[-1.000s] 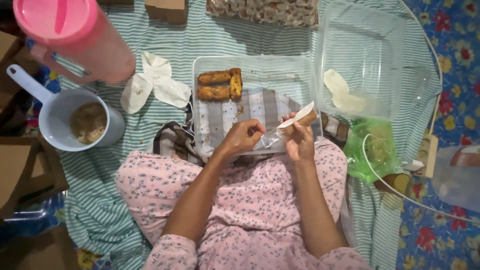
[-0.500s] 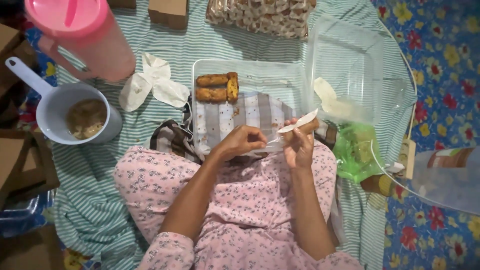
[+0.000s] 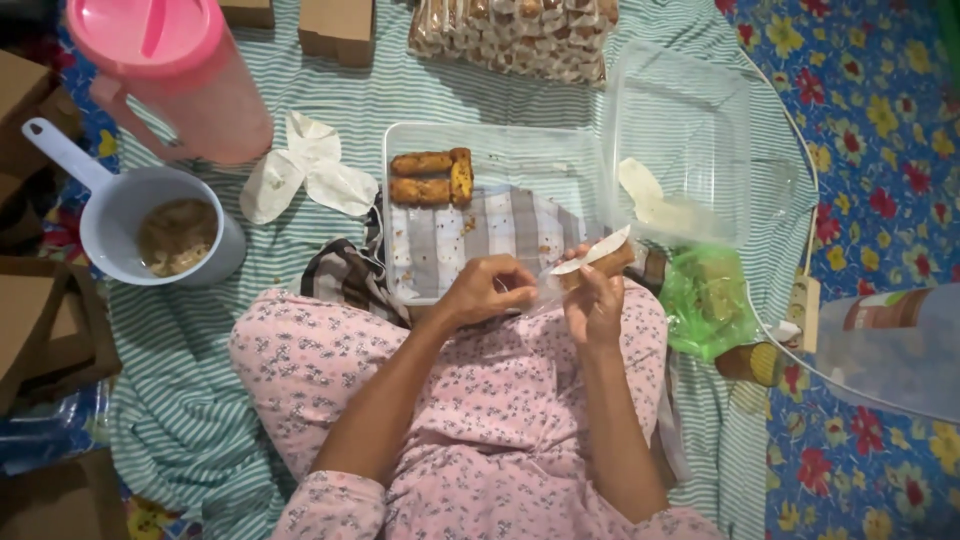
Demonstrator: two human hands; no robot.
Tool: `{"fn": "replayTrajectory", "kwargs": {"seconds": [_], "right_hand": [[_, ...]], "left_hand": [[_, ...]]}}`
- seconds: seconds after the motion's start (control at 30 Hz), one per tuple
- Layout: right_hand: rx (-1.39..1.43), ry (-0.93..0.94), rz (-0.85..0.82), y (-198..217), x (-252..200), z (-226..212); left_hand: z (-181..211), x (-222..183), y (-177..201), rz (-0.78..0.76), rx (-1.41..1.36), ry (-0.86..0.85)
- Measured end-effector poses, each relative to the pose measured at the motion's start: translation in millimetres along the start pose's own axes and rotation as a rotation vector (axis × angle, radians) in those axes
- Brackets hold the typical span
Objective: Wrapping individual fried food items in small paper squares and arranging them in a container.
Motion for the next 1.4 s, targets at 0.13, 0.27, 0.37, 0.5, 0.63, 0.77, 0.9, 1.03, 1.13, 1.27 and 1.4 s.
{"fn": "replayTrajectory", "kwargs": {"seconds": [0.13,0.27,0.37,0.5,0.63,0.77,0.9,1.03,1.13,1.27,1.4], "right_hand": [[0.041,-0.012,0.009,7,4,2],[0.061,0.004,0.035,24,9,1],[0.073,0.004,0.038,22,9,0],[0.119,-0.005,0.047,32,10,10],[0.105,-0.011,0.034,31,9,15],[0.118,-0.032,0.045,19,4,11],[0.079,-0.023,0.048,12,0,16],[-0.046,-0.022,0.036,12,4,14],[-0.091,-0.047,0.023,5,4,14],[-0.074,-0.043,0.034,-2,3,14],[-0.005,-0.041,0.069,-11,0,14]], "left_hand": [[-9,-4,0,-0.019,0.024,0.004],[-1,0,7,0.093,0.01,-0.095],[19,-3,5,0.181,0.053,-0.266],[24,-8,-4,0.218,0.119,-0.375],[31,-10,-5,0.238,0.238,-0.431],[27,-5,-8,0.211,0.207,-0.444],[20,-2,-10,0.188,0.146,-0.417],[22,1,-10,0.2,0.135,-0.394],[26,1,-8,0.215,0.112,-0.384],[16,3,-10,0.19,0.082,-0.371],[30,1,-6,0.163,0.164,-0.385]]}}
Point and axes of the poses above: each hand's wrist, its own x-axis towards the middle knuckle, its own y-axis out of the back of the hand, z = x × y, the point moved 3 cm from there along x, towards the middle knuckle, and after that the axes turned 2 degrees about x, right-handed, at the moved point
